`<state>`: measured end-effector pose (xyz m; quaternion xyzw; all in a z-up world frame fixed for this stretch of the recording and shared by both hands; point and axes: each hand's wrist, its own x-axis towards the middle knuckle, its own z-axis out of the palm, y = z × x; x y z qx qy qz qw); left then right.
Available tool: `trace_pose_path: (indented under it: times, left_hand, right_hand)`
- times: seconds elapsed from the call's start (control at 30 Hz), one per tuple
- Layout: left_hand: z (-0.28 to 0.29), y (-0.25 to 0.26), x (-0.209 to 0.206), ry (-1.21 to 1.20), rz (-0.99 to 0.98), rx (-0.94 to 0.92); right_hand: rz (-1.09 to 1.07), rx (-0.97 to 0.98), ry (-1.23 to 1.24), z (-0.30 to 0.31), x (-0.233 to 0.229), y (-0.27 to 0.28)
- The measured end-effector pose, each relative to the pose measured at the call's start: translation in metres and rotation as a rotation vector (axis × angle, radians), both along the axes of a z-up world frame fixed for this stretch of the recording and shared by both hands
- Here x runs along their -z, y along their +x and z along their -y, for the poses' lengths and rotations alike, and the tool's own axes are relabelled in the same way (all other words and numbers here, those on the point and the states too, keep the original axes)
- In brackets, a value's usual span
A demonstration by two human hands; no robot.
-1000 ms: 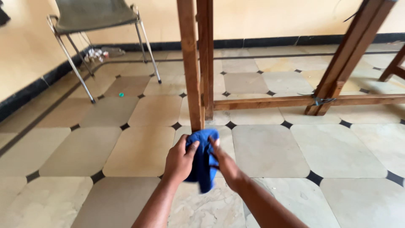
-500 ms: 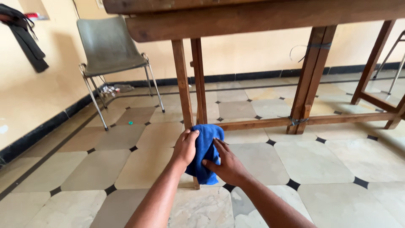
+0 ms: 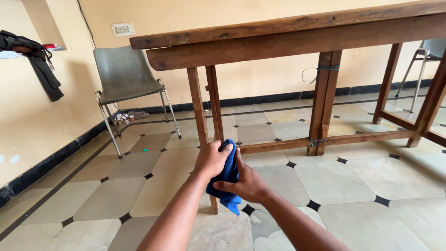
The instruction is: The person wipes the surface and legs of a wooden table using a blue cloth. They systematically clean the tabletop edges, the vertical legs, and the horizontal crossbars, moving around the table to reach different sections.
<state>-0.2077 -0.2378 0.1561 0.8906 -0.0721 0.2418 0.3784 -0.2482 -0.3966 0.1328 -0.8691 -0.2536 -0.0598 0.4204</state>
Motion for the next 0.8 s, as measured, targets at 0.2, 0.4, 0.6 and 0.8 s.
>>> trace_pose_path:
  times: [0.2, 0.4, 0.6, 0.8]
  left_hand:
    - [0.009, -0.019, -0.009, -0.069, 0.063, 0.038]
    - [0.001, -0.014, -0.015, -0.074, 0.084, 0.038]
    - [-0.014, 0.021, -0.001, -0.035, 0.183, -0.049]
    - [-0.027, 0.103, 0.024, -0.070, 0.076, -0.148]
  right_hand:
    - [0.021, 0.114, -0.152, 0.009, -0.003, 0.002]
    - [0.243, 0.151, -0.102, 0.022, -0.015, 0.018]
    - [-0.141, 0.385, 0.143, 0.027, -0.037, 0.032]
    - [-0.066, 0.217, 0.242, -0.009, 0.000, 0.107]
